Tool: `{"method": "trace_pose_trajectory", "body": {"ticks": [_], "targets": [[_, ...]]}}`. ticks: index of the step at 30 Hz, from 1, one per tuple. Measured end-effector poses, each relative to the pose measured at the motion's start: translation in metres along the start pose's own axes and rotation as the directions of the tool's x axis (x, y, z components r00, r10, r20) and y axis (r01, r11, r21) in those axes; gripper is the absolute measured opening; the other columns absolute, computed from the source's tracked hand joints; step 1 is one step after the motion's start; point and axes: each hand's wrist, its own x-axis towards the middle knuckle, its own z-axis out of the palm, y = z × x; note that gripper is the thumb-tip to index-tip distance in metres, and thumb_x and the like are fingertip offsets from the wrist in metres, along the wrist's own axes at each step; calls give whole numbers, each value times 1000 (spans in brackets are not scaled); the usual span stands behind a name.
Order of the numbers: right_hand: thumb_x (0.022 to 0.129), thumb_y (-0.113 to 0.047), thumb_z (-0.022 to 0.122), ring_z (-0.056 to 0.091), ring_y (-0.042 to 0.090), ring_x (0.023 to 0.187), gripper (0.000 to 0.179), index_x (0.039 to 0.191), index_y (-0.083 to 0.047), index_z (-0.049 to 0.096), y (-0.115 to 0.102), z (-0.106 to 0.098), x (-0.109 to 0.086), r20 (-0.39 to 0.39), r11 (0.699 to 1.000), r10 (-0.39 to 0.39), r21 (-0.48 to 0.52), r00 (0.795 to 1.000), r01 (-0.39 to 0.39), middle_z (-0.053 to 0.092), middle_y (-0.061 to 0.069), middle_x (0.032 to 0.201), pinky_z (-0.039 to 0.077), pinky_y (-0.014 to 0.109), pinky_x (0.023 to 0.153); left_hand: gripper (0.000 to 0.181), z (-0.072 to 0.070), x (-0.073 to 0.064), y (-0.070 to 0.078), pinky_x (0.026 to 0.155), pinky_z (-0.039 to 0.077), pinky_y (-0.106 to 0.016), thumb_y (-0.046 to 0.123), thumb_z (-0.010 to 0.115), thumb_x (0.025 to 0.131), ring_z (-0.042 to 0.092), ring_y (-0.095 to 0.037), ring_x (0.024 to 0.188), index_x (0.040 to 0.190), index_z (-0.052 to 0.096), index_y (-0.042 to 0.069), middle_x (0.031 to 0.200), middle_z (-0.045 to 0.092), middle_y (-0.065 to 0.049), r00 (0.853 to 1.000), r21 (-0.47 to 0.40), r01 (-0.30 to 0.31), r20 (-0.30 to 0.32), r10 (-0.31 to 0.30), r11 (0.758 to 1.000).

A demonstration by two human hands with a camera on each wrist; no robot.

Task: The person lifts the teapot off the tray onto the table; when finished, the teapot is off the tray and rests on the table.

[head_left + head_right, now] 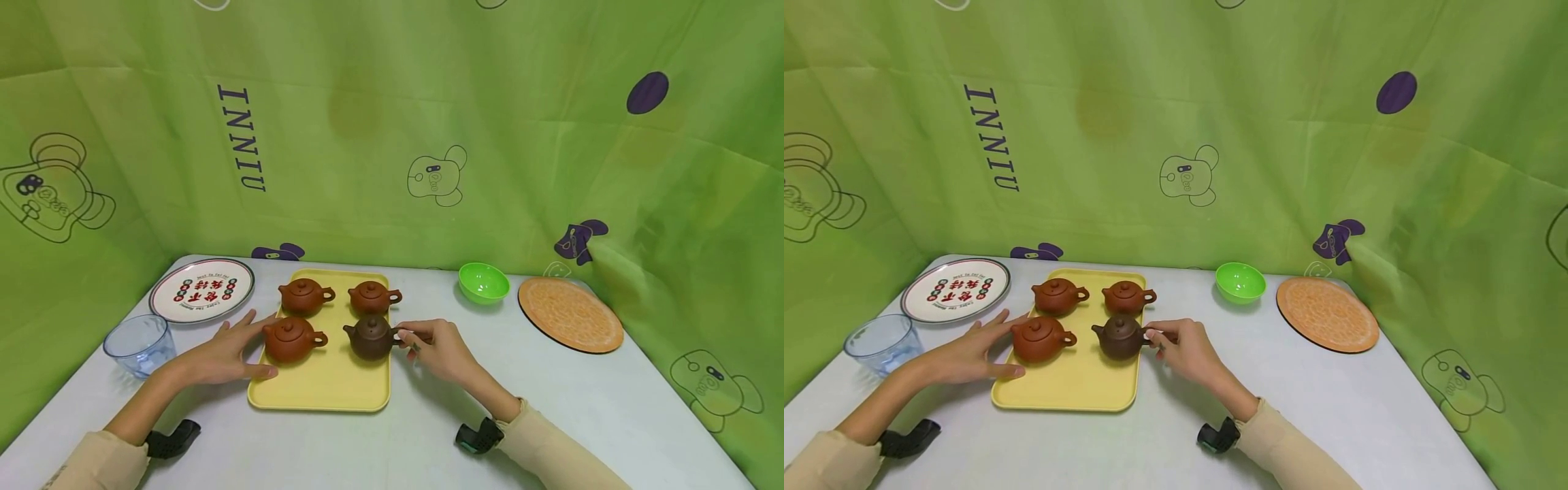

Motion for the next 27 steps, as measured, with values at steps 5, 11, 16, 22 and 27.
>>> {"method": "trace_pose_trajectory", "body": {"ticks": [5, 11, 16, 22, 27], "targets": [[105, -17, 67, 77, 19, 71, 26, 126, -5, 77, 3, -5, 1, -19, 1000, 0, 5, 1000, 0, 83, 13, 96, 58, 21, 63, 94, 0, -1, 0, 116, 0, -90, 47, 85, 85, 10, -65, 156, 159, 45, 4, 168, 36, -28, 1000, 1, -2, -3, 2, 1000], [105, -16, 67, 77, 17, 72, 25, 125, -6, 78, 8, -17, 2, -51, 1000, 8, -20, 999, -9, 83, 12, 96, 59, 20, 67, 96, 0, -2, 0, 116, 0, -90, 47, 85, 85, 11, -65, 157, 160, 43, 4, 168, 36, -29, 1000, 1, 2, -8, -2, 1000], [105, -14, 67, 78, 19, 76, 27, 127, -2, 76, 16, -30, 3, -69, 1000, 14, -10, 998, -14, 83, 17, 99, 61, 20, 68, 97, 0, -2, -1, 116, -1, -90, 47, 85, 85, 10, -65, 157, 161, 42, 4, 168, 35, -29, 1000, -3, -5, -12, 5, 1000], [106, -14, 65, 79, 19, 81, 29, 130, 2, 74, 31, -47, 4, -83, 999, 39, -16, 996, -41, 82, 20, 103, 63, 20, 70, 96, 0, -2, -2, 115, -1, -90, 47, 85, 85, 10, -65, 157, 160, 43, 4, 168, 36, -29, 1000, -8, -12, -13, 12, 1000], [106, -13, 65, 79, 20, 84, 30, 130, 3, 73, 43, -56, 4, -97, 998, 60, -18, 993, -62, 81, 22, 104, 65, 22, 72, 96, 0, 0, -3, 115, -1, -90, 48, 84, 86, 10, -65, 157, 160, 43, 4, 169, 35, -29, 1000, -8, -13, -9, 13, 1000]]}}
